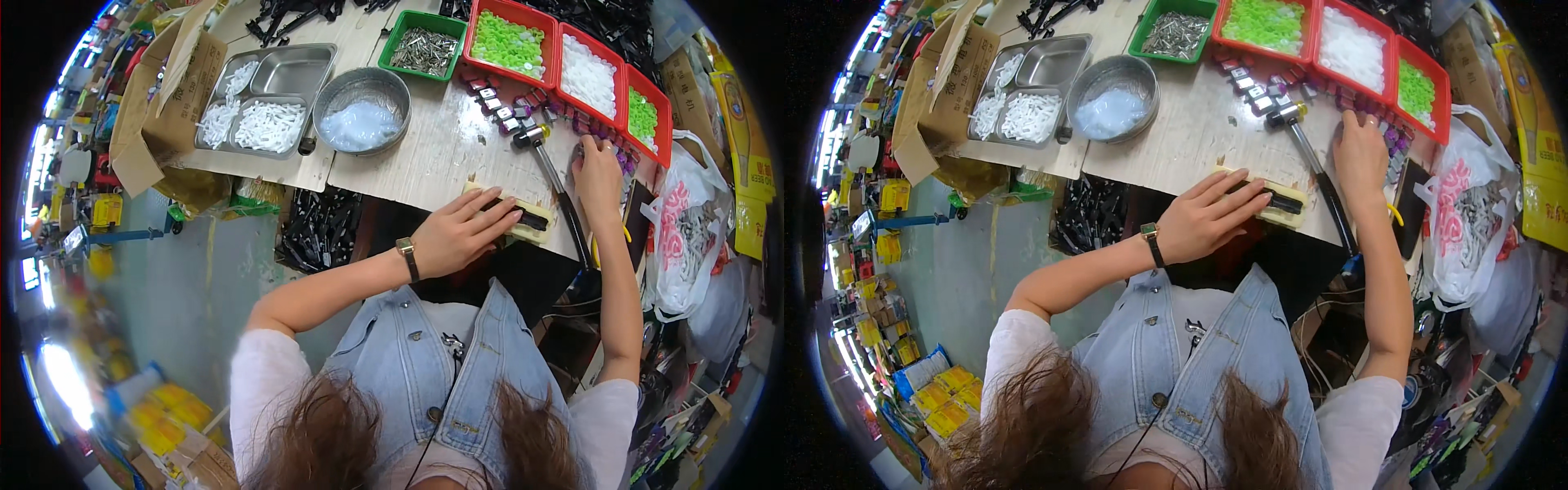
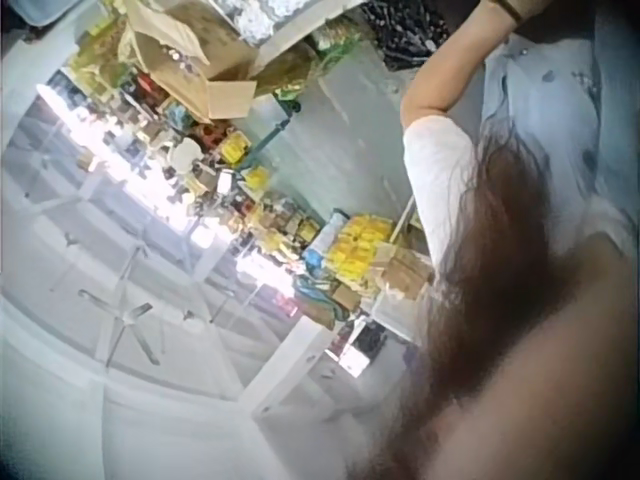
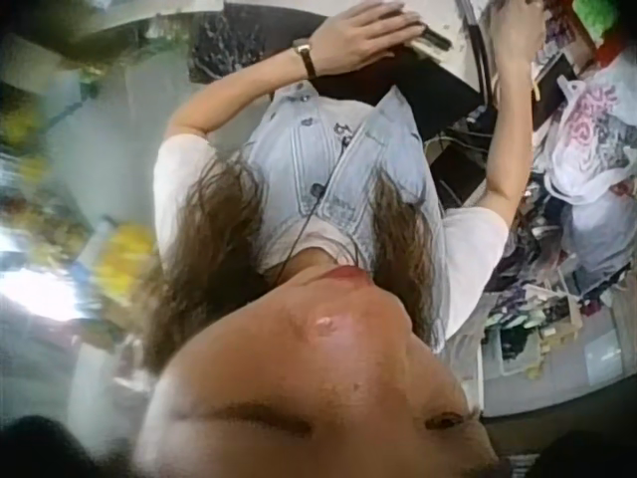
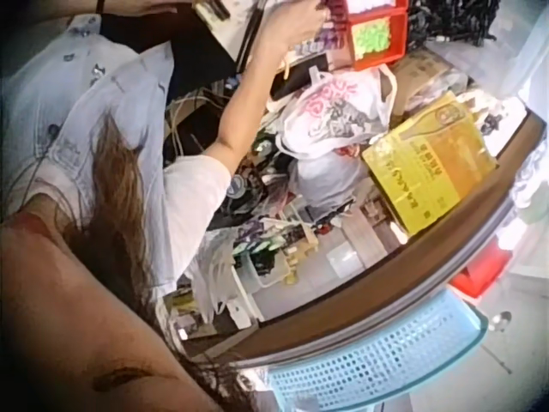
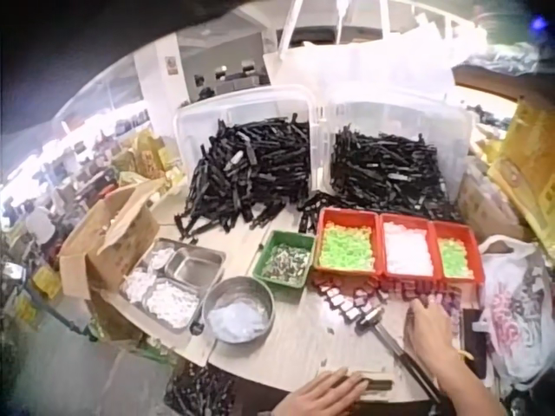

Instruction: Assemble small electronic components by placing green circuit boards into black plastic housings.

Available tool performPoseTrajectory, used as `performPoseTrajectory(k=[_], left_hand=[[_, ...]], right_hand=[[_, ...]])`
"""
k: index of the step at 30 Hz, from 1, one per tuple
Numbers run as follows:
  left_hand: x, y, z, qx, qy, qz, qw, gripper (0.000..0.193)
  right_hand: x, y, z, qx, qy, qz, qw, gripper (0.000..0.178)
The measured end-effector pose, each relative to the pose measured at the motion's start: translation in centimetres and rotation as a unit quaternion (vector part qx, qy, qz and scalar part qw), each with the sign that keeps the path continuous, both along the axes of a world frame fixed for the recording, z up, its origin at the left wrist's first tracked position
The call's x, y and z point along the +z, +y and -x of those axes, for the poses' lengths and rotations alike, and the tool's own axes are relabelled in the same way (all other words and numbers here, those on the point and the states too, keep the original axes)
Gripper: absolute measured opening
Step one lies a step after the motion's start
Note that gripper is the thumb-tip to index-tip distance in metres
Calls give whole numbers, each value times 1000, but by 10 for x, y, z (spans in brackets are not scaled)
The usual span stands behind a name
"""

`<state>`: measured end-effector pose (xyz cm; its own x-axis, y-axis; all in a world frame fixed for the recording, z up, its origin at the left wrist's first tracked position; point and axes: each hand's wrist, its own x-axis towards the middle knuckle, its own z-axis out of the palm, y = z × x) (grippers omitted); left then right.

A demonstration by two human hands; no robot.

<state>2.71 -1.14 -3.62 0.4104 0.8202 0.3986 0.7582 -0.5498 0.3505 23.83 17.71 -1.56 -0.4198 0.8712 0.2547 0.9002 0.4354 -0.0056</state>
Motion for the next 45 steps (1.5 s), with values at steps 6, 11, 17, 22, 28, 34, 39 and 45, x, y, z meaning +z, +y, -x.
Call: performPoseTrajectory(k=[6, 11, 17, 22, 28, 34, 39, 45], left_hand=[[30, 34, 25, 42, -83, -40, 995, 48], [52, 150, 131, 239, 54, -21, 969, 6], [50, 223, 153, 23, 127, 117, 985, 5], [43, 235, 173, -72, 141, 102, 982, 5], [53, 236, 164, -93, 283, 78, 951, 7], [43, 224, 175, -12, 279, 53, 959, 8], [53, 222, 178, 25, 178, 39, 983, 14], [46, 203, 182, 85, 42, -1, 995, 8]], right_hand=[[3, 11, 4, 40, 41, 35, 998, 23], [-6, 11, 1, 126, 169, 98, 973, 25], [-9, 18, -10, 108, 273, 220, 930, 27], [-25, 28, -17, 131, 263, 111, 949, 24], [-12, 20, -17, 97, 245, 126, 956, 24], [33, -71, 44, 204, 360, 236, 879, 24], [18, -100, 67, 281, 284, 146, 905, 28], [18, -103, 70, 286, 190, 137, 929, 35]])
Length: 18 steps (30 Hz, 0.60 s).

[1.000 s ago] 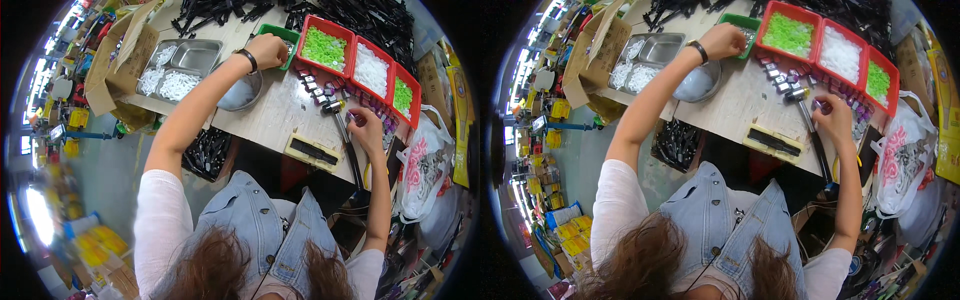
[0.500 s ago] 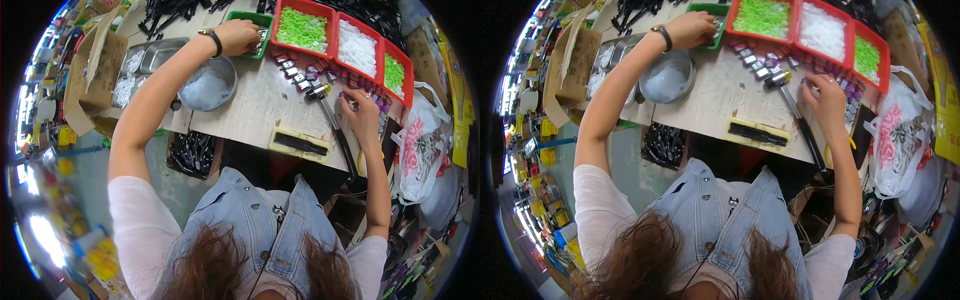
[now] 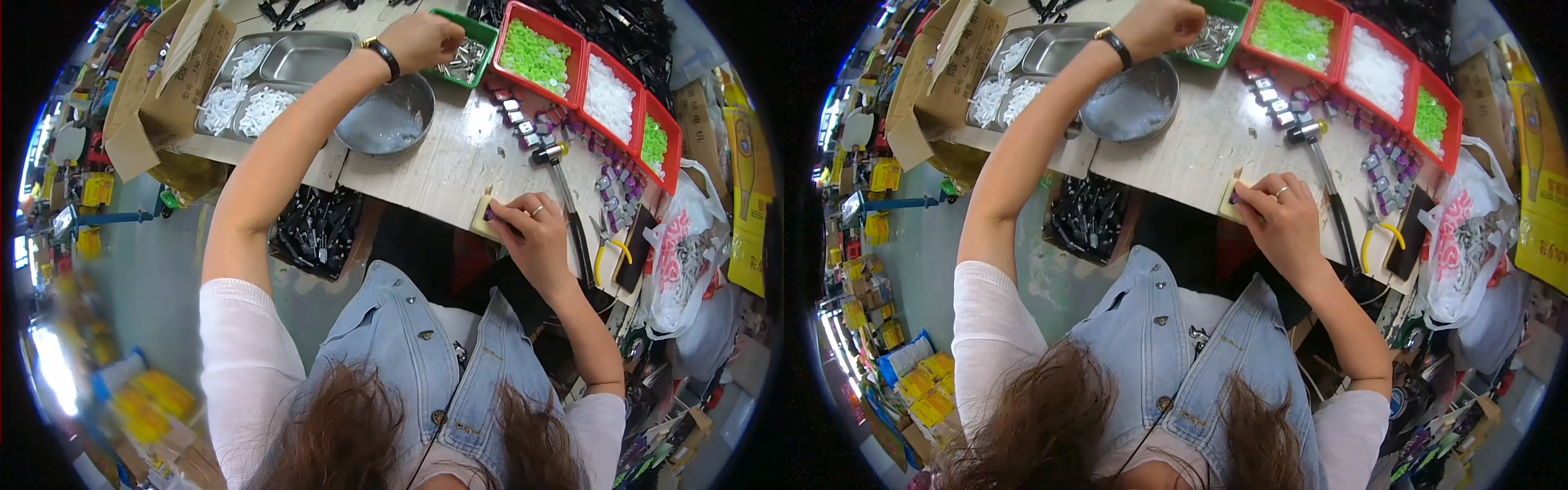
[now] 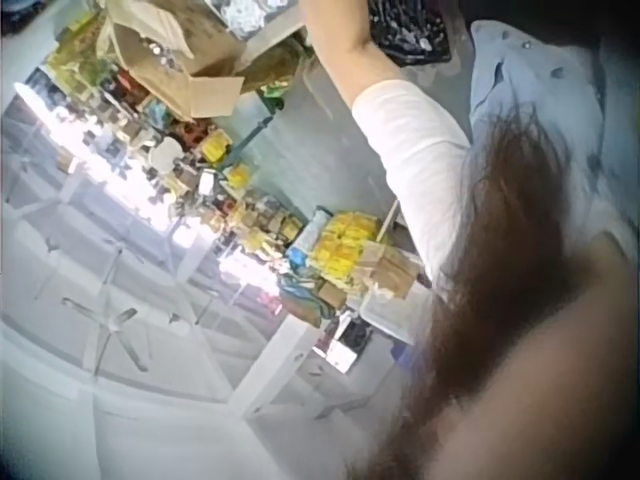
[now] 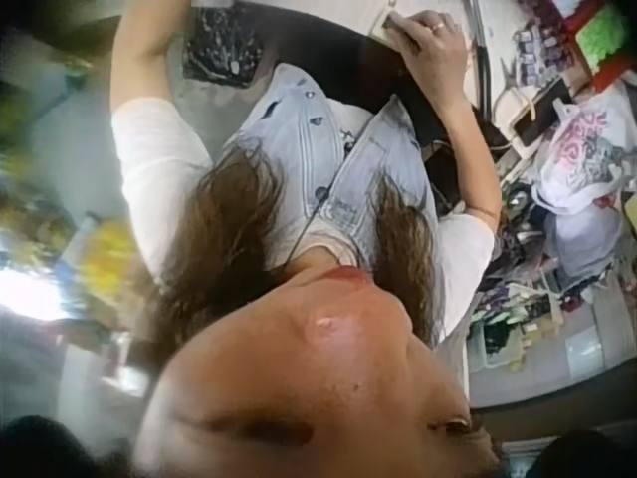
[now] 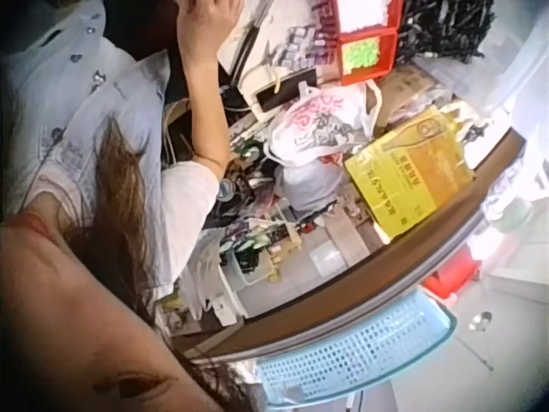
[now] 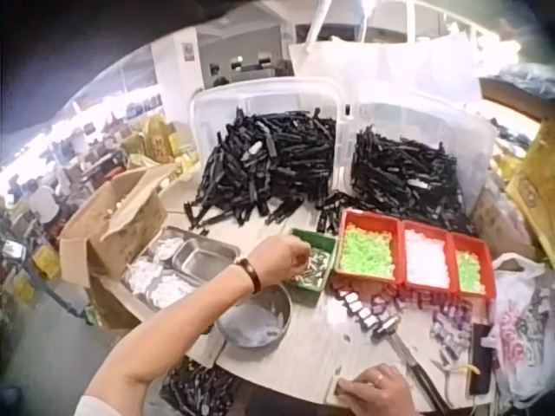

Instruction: Assemble small electronic components by placing green circuit boards into black plastic housings.

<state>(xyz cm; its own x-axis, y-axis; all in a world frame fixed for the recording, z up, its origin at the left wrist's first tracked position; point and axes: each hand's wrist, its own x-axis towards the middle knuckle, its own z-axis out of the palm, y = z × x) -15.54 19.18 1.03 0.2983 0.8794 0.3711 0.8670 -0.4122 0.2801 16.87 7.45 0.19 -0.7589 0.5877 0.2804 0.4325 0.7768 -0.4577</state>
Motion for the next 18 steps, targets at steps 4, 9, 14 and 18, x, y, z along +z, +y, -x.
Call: performPoseTrajectory(k=[4, 9, 14, 18], left_hand=[[-2, -9, 2, 10, -34, 20, 999, 11], [-6, 7, -7, -10, -41, 12, 999, 9], [17, -25, -6, 67, -63, -14, 996, 9], [52, -62, -50, 69, -273, 64, 957, 9]], right_hand=[[8, 48, 2, -52, 32, 11, 998, 44], [8, 215, 34, -199, -121, -85, 969, 28], [1, 233, 80, -159, -223, -163, 948, 16], [2, 246, 52, -194, -139, -125, 963, 22]])
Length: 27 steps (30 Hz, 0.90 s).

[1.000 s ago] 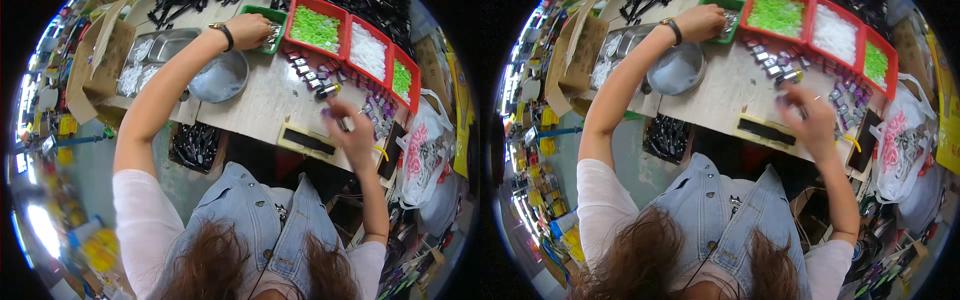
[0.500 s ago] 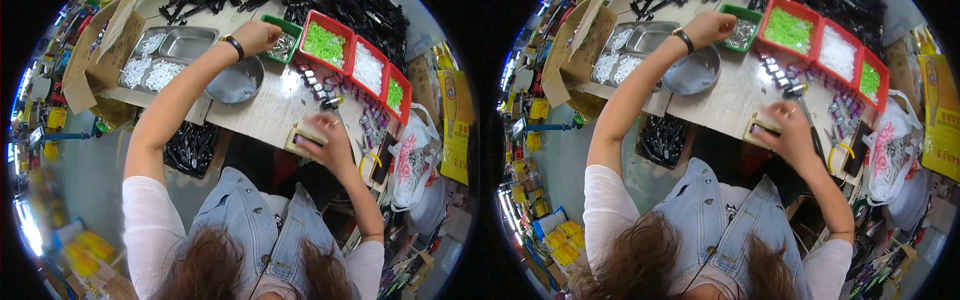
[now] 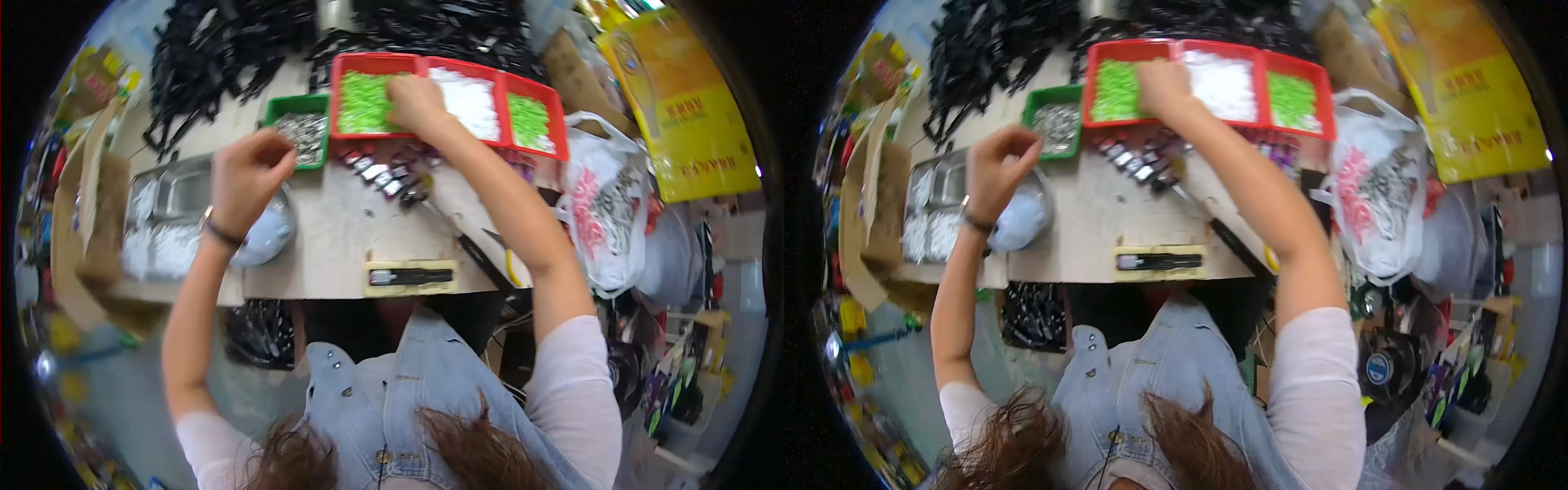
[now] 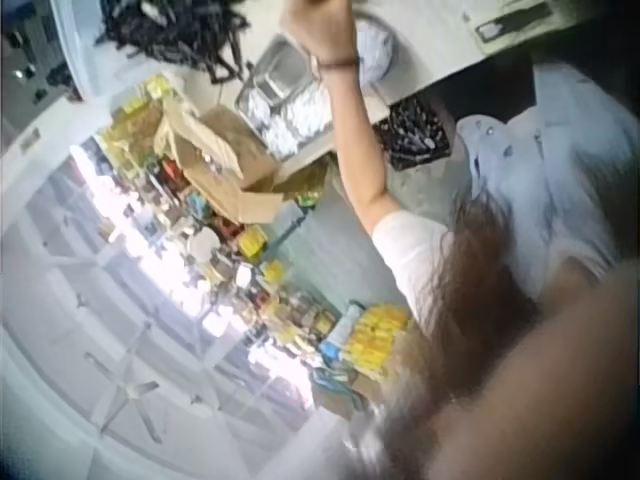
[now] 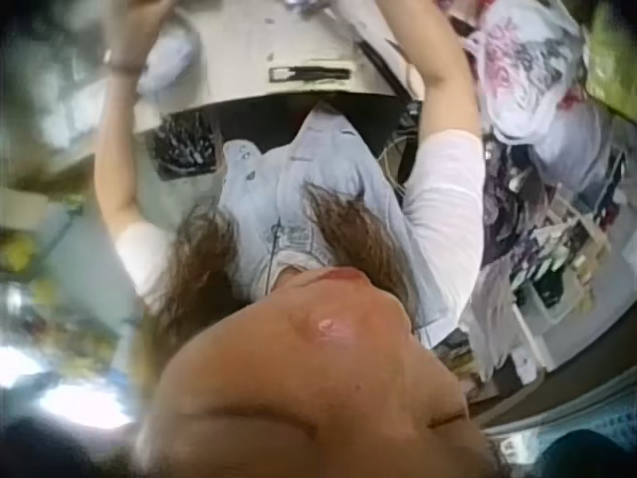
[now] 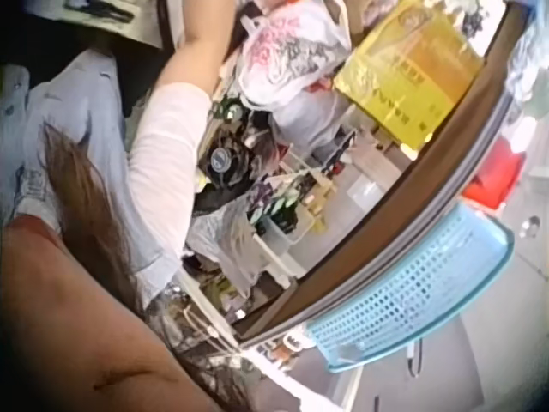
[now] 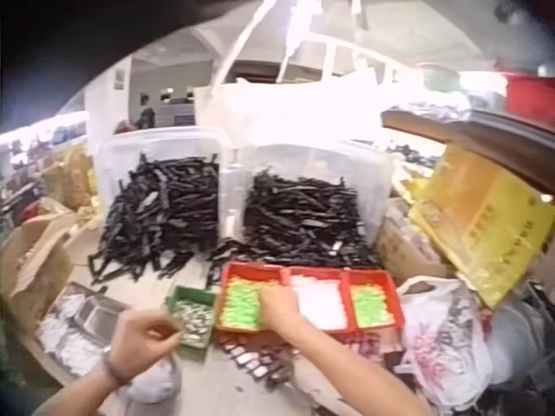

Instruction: Assemble small electronic components by placing green circuit boards into black plastic housings.

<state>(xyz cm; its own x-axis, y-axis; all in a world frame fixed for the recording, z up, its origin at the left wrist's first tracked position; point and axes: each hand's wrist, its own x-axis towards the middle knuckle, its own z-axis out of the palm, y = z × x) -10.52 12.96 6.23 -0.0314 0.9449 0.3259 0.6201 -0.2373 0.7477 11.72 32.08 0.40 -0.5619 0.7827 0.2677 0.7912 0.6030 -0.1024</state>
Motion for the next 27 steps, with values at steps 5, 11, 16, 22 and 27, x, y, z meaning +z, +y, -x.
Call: performPoseTrajectory(k=[5, 11, 16, 22, 27], left_hand=[[8, -66, -60, -29, -299, 150, 942, 8], [-24, -111, -118, 12, -503, 155, 850, 7], [-35, -135, -142, -34, -627, 214, 748, 8], [-40, -153, -145, -43, -649, 205, 732, 9], [-39, -154, -145, -52, -643, 222, 731, 10]], right_hand=[[-5, -1, -19, 85, 336, 97, 933, 24], [40, -159, -50, 108, 498, 550, 662, 29], [39, -257, -82, -3, 573, 476, 667, 22], [32, -278, -84, 52, 589, 470, 655, 21], [29, -279, -89, 70, 591, 466, 655, 19]])
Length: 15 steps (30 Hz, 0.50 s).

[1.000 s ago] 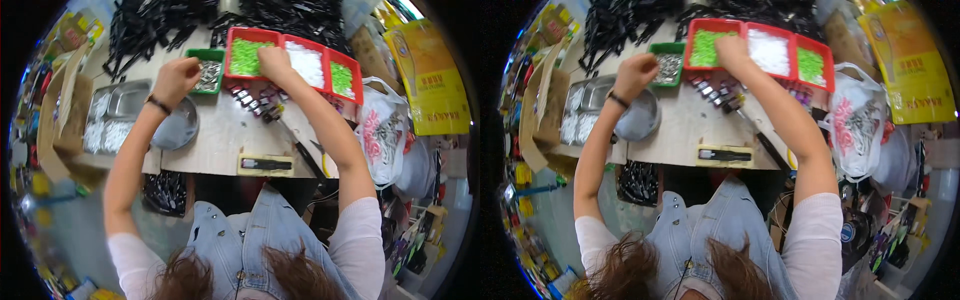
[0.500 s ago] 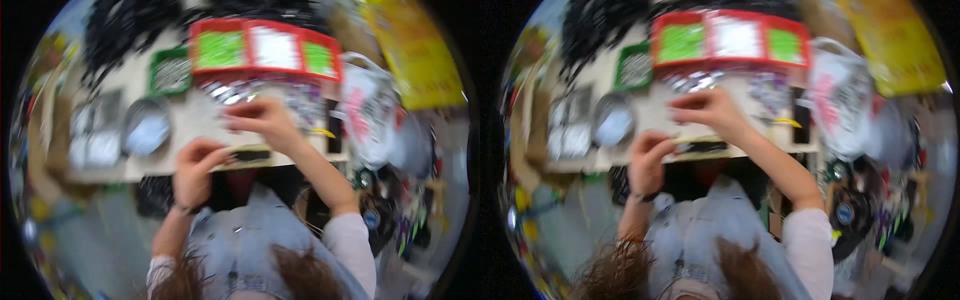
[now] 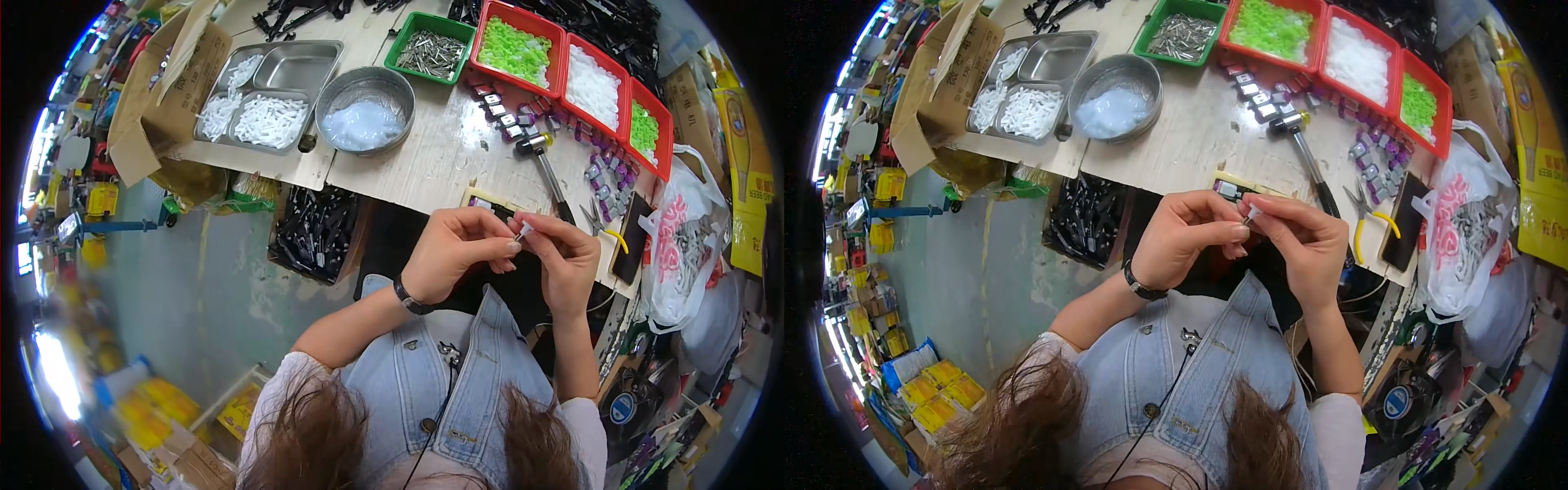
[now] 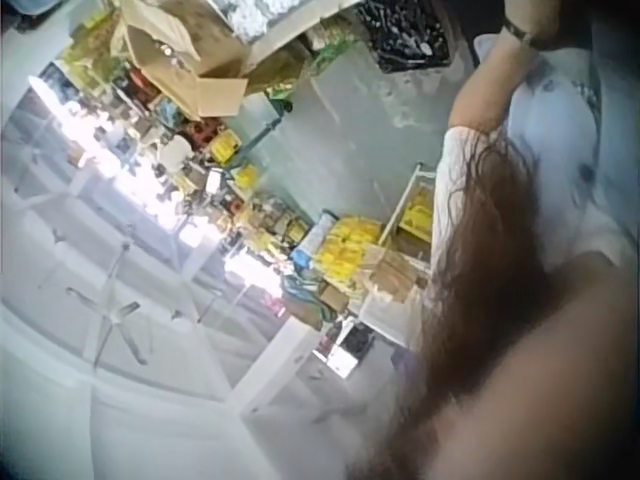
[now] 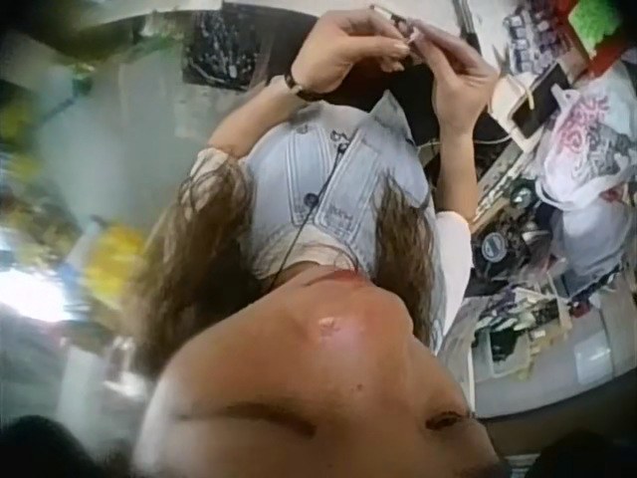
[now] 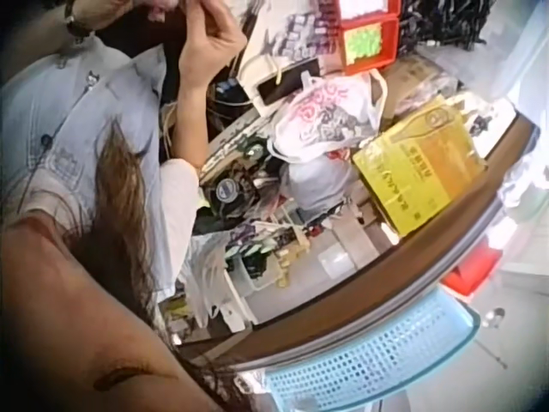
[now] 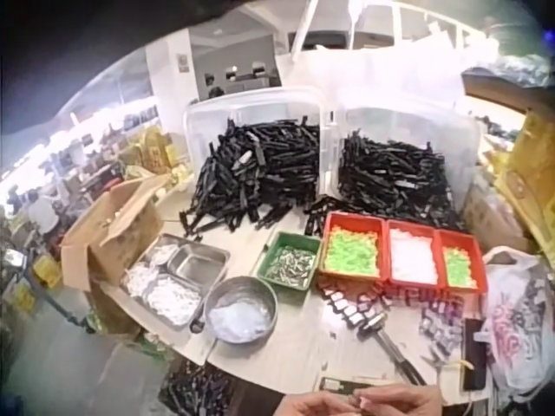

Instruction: Assemble small electronic components by placing green circuit boards into black plastic housings.

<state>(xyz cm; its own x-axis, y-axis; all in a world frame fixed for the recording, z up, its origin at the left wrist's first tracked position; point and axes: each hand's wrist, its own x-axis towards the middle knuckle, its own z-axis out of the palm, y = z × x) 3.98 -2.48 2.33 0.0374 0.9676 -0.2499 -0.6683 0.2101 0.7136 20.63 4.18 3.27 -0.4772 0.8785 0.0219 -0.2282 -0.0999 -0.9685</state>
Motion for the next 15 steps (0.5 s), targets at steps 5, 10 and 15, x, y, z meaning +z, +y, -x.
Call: performPoseTrajectory(k=[5, 10, 15], left_hand=[[-3, -2, -4, -4, -5, 21, 1000, 11], [-8, -10, -28, 123, 105, -3, 987, 10], [-23, -16, -46, 221, 187, -70, 955, 8]], right_hand=[[-7, -6, -2, -18, -21, -53, 998, 18], [-17, -19, 0, -84, -51, -42, 994, 15], [-22, -23, 0, -74, -82, -4, 994, 14]])
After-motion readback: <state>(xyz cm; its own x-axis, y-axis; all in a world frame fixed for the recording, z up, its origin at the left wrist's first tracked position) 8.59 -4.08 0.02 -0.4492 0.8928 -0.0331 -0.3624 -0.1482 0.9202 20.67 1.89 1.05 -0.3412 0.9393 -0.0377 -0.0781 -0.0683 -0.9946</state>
